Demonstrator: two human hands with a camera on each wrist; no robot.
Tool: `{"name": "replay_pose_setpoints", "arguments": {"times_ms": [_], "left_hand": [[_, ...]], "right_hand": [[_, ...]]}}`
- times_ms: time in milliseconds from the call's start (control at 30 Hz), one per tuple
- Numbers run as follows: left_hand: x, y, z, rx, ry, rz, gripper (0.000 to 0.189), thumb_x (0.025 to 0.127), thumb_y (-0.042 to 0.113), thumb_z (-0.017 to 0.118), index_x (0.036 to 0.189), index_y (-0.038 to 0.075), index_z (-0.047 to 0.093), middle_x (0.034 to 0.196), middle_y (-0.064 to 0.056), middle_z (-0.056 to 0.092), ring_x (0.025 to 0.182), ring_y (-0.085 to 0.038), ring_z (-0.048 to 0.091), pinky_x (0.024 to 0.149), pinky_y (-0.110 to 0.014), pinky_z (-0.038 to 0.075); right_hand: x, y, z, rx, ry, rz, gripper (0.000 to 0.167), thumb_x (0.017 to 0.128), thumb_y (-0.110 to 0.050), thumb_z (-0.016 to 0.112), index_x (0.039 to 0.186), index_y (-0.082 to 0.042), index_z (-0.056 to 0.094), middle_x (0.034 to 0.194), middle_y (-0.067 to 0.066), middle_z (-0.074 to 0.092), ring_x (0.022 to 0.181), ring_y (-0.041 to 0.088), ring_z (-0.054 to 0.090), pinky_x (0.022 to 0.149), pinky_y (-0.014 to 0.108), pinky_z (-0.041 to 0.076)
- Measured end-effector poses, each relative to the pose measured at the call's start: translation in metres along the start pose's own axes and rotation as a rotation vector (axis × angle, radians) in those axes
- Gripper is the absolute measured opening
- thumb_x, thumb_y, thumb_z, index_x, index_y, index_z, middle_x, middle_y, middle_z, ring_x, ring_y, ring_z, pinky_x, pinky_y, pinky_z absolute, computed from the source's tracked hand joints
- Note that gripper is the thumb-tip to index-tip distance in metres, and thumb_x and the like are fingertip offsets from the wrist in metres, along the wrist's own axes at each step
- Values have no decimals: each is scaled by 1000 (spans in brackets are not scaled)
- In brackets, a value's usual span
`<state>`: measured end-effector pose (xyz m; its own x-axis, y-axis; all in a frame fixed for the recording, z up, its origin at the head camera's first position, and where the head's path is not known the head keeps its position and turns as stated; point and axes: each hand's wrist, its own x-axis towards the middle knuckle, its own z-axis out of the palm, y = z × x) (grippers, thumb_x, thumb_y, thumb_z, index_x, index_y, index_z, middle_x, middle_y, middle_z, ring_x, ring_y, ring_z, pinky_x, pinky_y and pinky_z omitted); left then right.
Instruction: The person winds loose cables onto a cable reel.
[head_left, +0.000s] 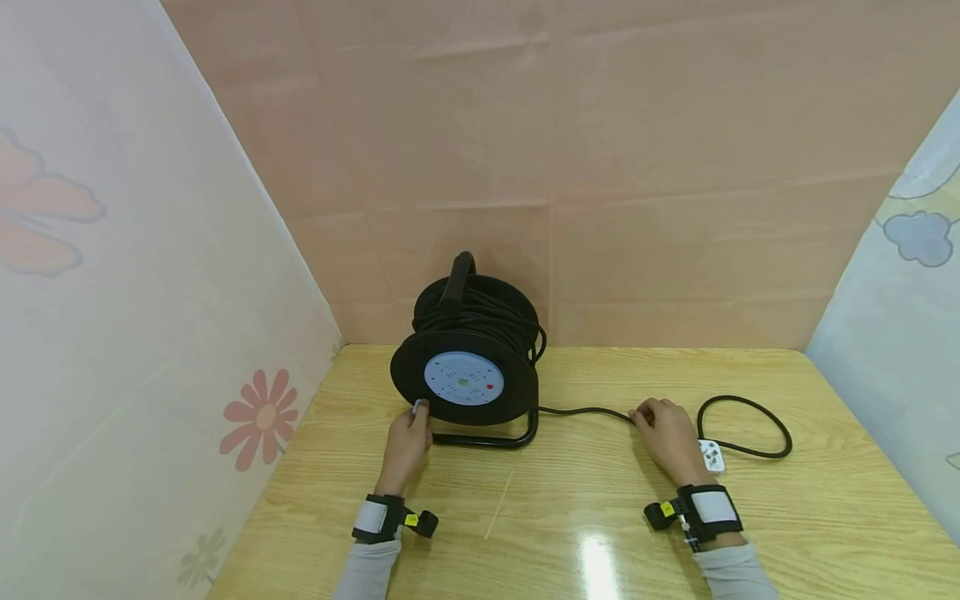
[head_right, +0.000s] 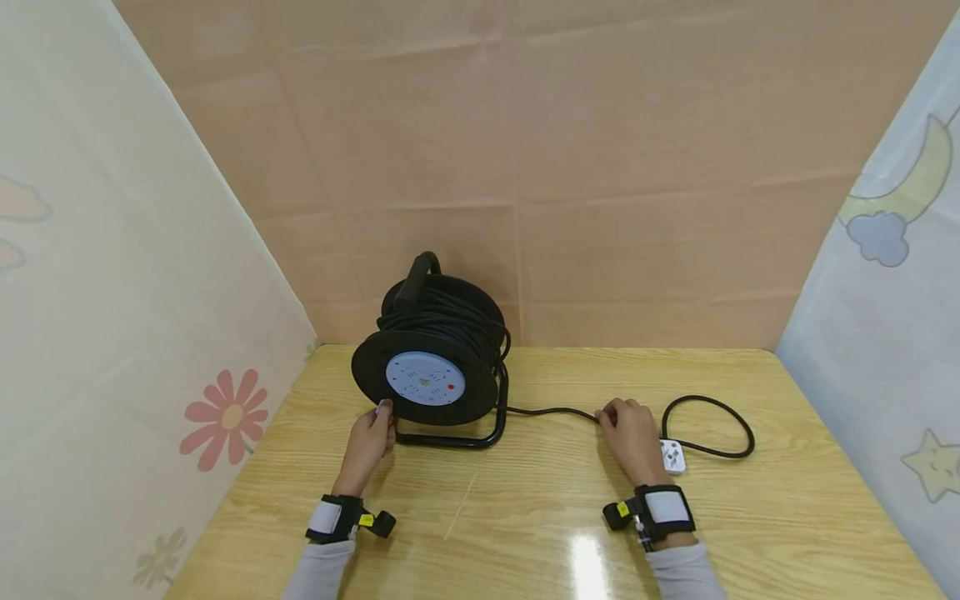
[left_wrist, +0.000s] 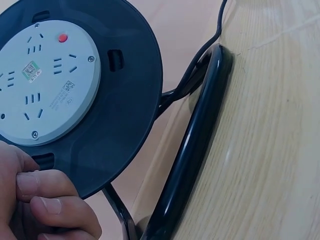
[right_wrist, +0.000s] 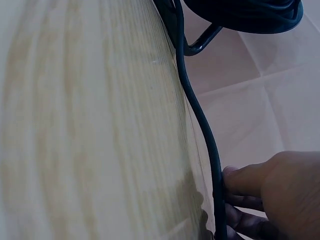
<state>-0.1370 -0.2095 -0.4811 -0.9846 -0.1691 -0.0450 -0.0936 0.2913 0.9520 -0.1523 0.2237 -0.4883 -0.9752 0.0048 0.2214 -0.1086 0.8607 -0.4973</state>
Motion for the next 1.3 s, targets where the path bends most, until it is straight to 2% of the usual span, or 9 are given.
{"name": "replay_pose_setpoints", "arguments": {"times_ms": [267,633,800,967,1100,1300], "left_hand": [[0,4,-2,-38,6,6,49,115,37,40,73,14,47,57,7,38,50,-10,34,48,-23,28],[1,8,-8,-70,7,27,51,115,38,41,71,14,45,56,8,39,51,-9,35,50,-23,28],[0,8,-9,-57,8,28,50,115,38,42,71,14,45,55,8,39,51,-10,35,49,-23,28],[0,9,-9,-53,9,24,51,115,38,42,70,14,44,54,8,39,50,-11,35,49,-24,28],[1,9,-9,-60,9,23,50,115,39,42,71,15,44,54,8,39,51,-10,35,50,-24,28],[1,9,-10,-63,6,31,50,115,38,42,71,14,44,54,8,39,50,-10,34,49,-24,28]], "right_hand": [[-1,1,0,-3,4,-10,16,103,-13,69,99,1,76,91,16,70,83,31,64,72,44,49],[-1,-2,-2,40,33,-68,8,102,-4,67,105,-1,73,103,20,67,95,35,63,80,50,53],[-3,-4,-4,35,29,-122,16,100,6,61,111,0,72,109,20,67,103,39,63,85,54,55],[-4,-3,-6,24,13,-177,21,101,7,58,114,-3,71,113,15,66,107,36,62,87,54,54],[-4,-2,-7,-37,65,-207,15,99,4,65,110,-3,72,109,14,67,106,36,60,84,54,53],[-5,3,-14,-149,191,-171,6,93,0,74,99,1,74,96,20,70,96,45,59,81,57,48]]}}
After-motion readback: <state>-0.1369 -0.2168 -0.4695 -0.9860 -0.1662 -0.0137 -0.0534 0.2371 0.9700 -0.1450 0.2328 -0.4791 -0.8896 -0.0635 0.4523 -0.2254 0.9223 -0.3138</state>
